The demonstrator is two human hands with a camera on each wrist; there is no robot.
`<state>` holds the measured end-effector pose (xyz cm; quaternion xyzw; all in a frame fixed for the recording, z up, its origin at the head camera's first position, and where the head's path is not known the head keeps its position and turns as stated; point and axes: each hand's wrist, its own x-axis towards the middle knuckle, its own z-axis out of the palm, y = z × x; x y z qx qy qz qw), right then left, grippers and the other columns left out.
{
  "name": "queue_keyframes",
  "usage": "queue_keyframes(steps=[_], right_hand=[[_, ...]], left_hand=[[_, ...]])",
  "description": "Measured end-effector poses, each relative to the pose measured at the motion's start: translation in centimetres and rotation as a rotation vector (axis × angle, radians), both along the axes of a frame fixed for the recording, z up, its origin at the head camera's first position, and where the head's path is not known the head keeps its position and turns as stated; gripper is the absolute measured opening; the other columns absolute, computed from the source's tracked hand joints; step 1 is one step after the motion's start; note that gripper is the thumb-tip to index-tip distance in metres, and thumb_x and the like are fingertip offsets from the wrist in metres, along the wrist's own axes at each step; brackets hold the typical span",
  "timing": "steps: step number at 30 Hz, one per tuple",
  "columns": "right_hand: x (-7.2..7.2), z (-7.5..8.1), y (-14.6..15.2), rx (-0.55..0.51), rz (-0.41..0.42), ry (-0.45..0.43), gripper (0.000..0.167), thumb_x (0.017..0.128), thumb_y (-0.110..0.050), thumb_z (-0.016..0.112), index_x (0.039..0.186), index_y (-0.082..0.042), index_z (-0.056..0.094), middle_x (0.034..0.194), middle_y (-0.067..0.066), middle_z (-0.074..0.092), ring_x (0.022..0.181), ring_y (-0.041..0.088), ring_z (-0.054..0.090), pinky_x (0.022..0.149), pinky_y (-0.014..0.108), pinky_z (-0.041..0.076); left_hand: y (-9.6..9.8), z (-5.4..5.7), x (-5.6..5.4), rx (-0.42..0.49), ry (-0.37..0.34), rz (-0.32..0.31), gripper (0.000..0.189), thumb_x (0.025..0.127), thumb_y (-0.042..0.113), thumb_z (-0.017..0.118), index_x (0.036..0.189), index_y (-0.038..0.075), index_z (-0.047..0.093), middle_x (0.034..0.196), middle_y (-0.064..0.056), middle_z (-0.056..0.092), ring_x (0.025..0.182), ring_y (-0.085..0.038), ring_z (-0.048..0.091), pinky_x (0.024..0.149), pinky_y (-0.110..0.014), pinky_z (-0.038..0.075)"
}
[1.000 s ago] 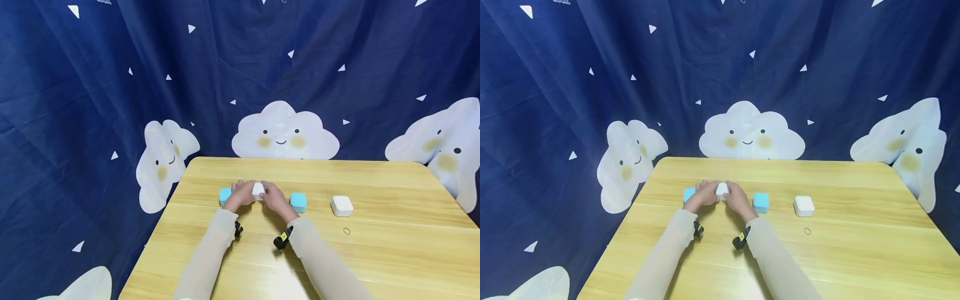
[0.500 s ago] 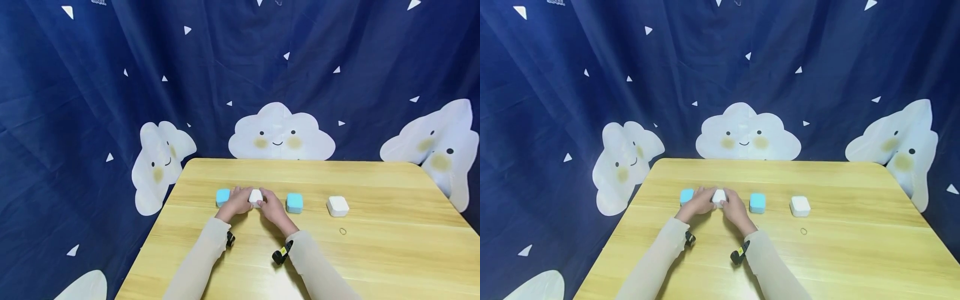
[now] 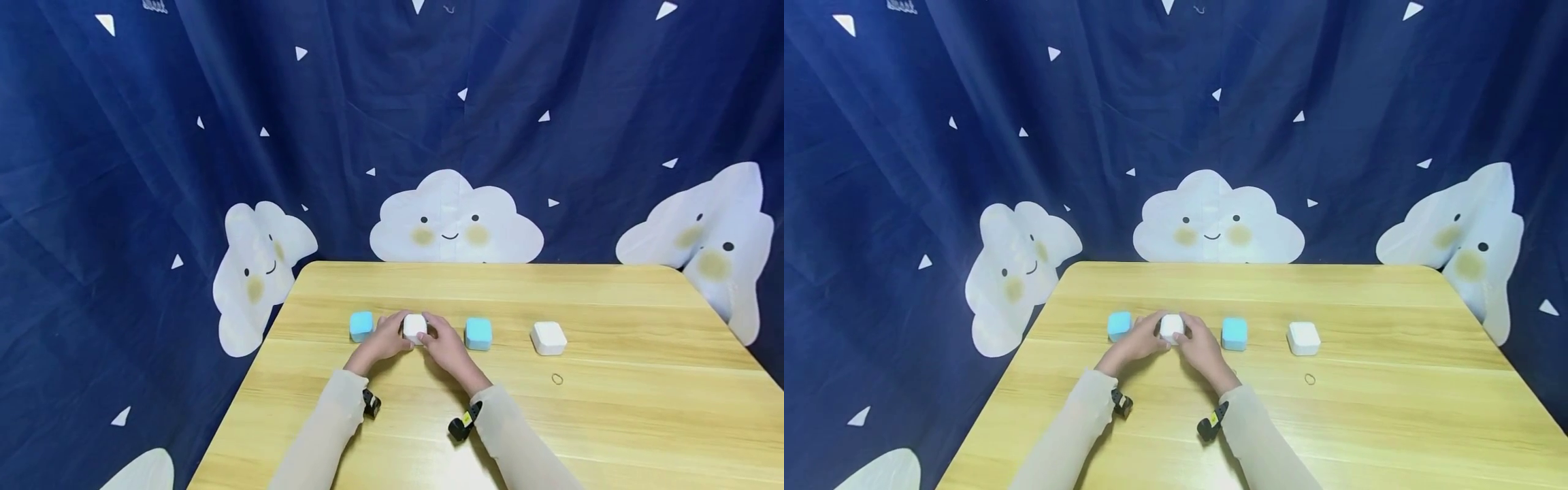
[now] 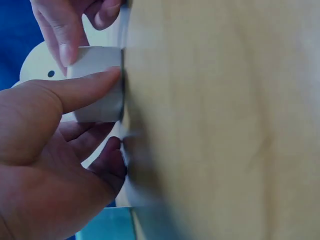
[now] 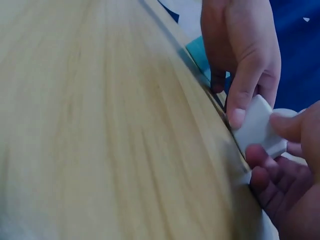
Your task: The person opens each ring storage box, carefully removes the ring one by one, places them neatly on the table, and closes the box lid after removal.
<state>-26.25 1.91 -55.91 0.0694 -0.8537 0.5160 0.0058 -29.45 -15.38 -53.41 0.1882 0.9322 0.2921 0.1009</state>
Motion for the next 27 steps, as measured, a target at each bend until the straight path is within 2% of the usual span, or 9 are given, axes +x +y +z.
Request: queue_keyframes(steps=[1, 4, 8, 11, 14, 20, 23, 25, 27], right_hand=[[0.0, -0.1, 0.1, -0.018, 0.005, -0.009, 0.058, 0.096, -0.013, 0.067, 0.150, -0.005, 0.046, 0.148, 0.019, 0.050, 0.102, 0.040, 0.067, 0.086, 0.050, 0.057], [0.0, -0.3, 0.2, -0.048, 0.023, -0.021, 0.061, 0.094, -0.012, 0.070, 0.150, -0.006, 0.046, 0.150, 0.018, 0.048, 0.095, 0.034, 0.066, 0.072, 0.038, 0.057], [-0.3, -0.5, 0.4, -0.064, 0.051, -0.014, 0.064, 0.092, -0.008, 0.071, 0.151, -0.006, 0.045, 0.154, 0.018, 0.043, 0.108, 0.030, 0.062, 0.078, 0.032, 0.056], [-0.5, -0.7, 0.4, -0.087, 0.064, -0.035, 0.066, 0.092, -0.004, 0.070, 0.152, -0.007, 0.043, 0.157, 0.017, 0.040, 0.087, 0.027, 0.066, 0.071, 0.032, 0.057], [-0.6, -1.0, 0.5, -0.090, 0.056, -0.047, 0.065, 0.092, -0.004, 0.070, 0.152, -0.010, 0.045, 0.156, 0.014, 0.042, 0.072, 0.017, 0.063, 0.064, 0.028, 0.056], [-0.6, -1.3, 0.5, -0.095, 0.062, -0.027, 0.061, 0.095, -0.004, 0.067, 0.151, -0.010, 0.046, 0.154, 0.014, 0.045, 0.068, 0.014, 0.061, 0.061, 0.025, 0.055], [-0.6, -1.4, 0.5, -0.085, 0.059, -0.014, 0.059, 0.096, -0.006, 0.066, 0.151, -0.010, 0.046, 0.153, 0.013, 0.045, 0.072, 0.020, 0.064, 0.064, 0.032, 0.057], [-0.6, -1.3, 0.5, -0.062, 0.048, 0.009, 0.058, 0.096, -0.008, 0.067, 0.150, -0.009, 0.047, 0.153, 0.012, 0.047, 0.093, 0.027, 0.068, 0.079, 0.040, 0.058], [-0.7, -1.2, 0.5, -0.038, 0.041, 0.027, 0.057, 0.096, -0.010, 0.067, 0.150, -0.009, 0.048, 0.153, 0.012, 0.047, 0.117, 0.033, 0.062, 0.097, 0.049, 0.053]], left_hand=[[0.0, -0.2, 0.0, 0.019, -0.006, 0.008, 0.065, 0.088, 0.013, 0.077, 0.146, 0.009, 0.048, 0.146, -0.010, 0.056, 0.117, -0.029, 0.046, 0.101, -0.047, 0.039], [-0.2, -0.8, 0.1, 0.072, -0.031, 0.040, 0.069, 0.087, 0.013, 0.078, 0.149, 0.009, 0.046, 0.149, -0.010, 0.053, 0.122, -0.030, 0.044, 0.106, -0.049, 0.038], [-0.3, -1.1, 0.0, 0.128, -0.058, 0.072, 0.072, 0.086, 0.012, 0.079, 0.149, 0.008, 0.045, 0.152, -0.012, 0.050, 0.128, -0.034, 0.041, 0.110, -0.053, 0.036], [-0.4, -1.3, 0.0, 0.135, -0.067, 0.081, 0.071, 0.086, 0.012, 0.079, 0.149, 0.007, 0.046, 0.153, -0.012, 0.048, 0.131, -0.035, 0.040, 0.113, -0.053, 0.035], [-0.4, -1.5, 0.0, 0.138, -0.072, 0.083, 0.070, 0.087, 0.012, 0.079, 0.149, 0.008, 0.046, 0.153, -0.012, 0.048, 0.132, -0.034, 0.040, 0.113, -0.052, 0.035], [-0.5, -1.8, -0.1, 0.150, -0.059, 0.075, 0.067, 0.087, 0.011, 0.078, 0.147, 0.010, 0.049, 0.151, -0.010, 0.051, 0.129, -0.033, 0.042, 0.113, -0.052, 0.035], [-0.5, -1.8, -0.2, 0.144, -0.046, 0.066, 0.066, 0.087, 0.011, 0.078, 0.147, 0.010, 0.050, 0.150, -0.010, 0.052, 0.130, -0.033, 0.043, 0.113, -0.051, 0.035], [-0.5, -1.8, -0.2, 0.142, -0.040, 0.064, 0.066, 0.087, 0.011, 0.078, 0.146, 0.010, 0.050, 0.150, -0.010, 0.053, 0.131, -0.033, 0.043, 0.113, -0.051, 0.035], [-0.5, -1.7, -0.2, 0.137, -0.035, 0.061, 0.065, 0.087, 0.011, 0.078, 0.146, 0.010, 0.050, 0.150, -0.010, 0.053, 0.132, -0.033, 0.043, 0.113, -0.050, 0.036]])
